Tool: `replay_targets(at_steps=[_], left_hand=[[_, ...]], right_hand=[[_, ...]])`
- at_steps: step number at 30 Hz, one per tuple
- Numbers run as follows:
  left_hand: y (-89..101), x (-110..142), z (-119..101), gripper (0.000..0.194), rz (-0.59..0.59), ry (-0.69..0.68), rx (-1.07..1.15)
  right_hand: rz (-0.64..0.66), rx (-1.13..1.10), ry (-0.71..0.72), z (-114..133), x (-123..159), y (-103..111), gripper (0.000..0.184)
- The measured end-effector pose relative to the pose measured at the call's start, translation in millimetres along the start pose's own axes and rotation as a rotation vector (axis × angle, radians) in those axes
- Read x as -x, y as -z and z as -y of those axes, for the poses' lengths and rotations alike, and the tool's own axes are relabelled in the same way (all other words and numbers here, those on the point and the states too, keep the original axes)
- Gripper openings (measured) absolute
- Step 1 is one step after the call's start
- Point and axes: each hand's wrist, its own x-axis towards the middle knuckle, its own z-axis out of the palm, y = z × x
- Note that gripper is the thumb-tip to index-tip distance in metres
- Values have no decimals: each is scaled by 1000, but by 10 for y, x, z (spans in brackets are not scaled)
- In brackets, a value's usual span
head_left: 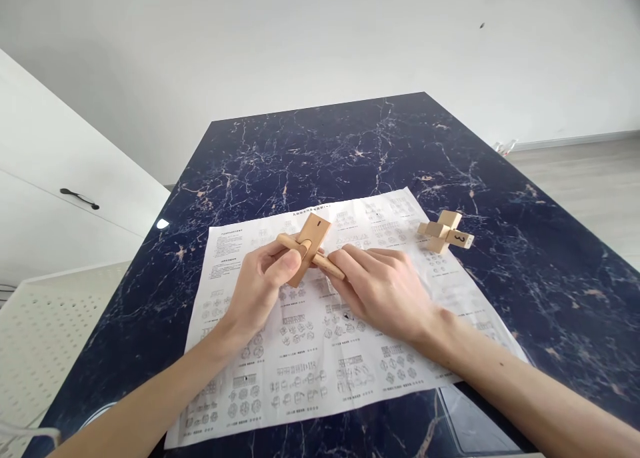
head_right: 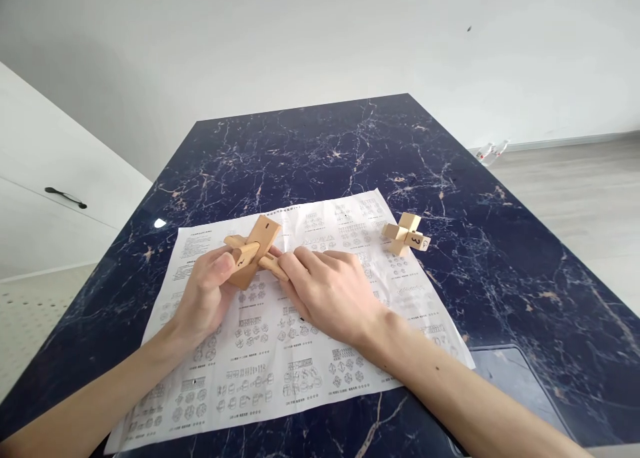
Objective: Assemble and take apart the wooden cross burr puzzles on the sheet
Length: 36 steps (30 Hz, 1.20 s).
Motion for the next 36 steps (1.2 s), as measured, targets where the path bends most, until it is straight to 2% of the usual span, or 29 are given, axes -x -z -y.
replay_targets(at_steps=[13, 29, 32, 33, 36], left_hand=[[28, -23, -12, 50, 55, -12, -38], [32, -33, -19, 57, 34, -28, -57], [3, -13, -59, 55, 11, -33, -96], [-12, -3, -74, 52, 3, -36, -101], [-65, 36, -102, 43, -8, -49, -86]], right_hand=[[40, -25, -46, 8, 28, -21, 31], [81, -47, -87, -10, 28, -30, 31], [50, -136, -143, 4, 20, -23, 19], [23, -172, -178, 14, 12, -18, 21], [-81, -260, -238, 62, -15, -14, 74]])
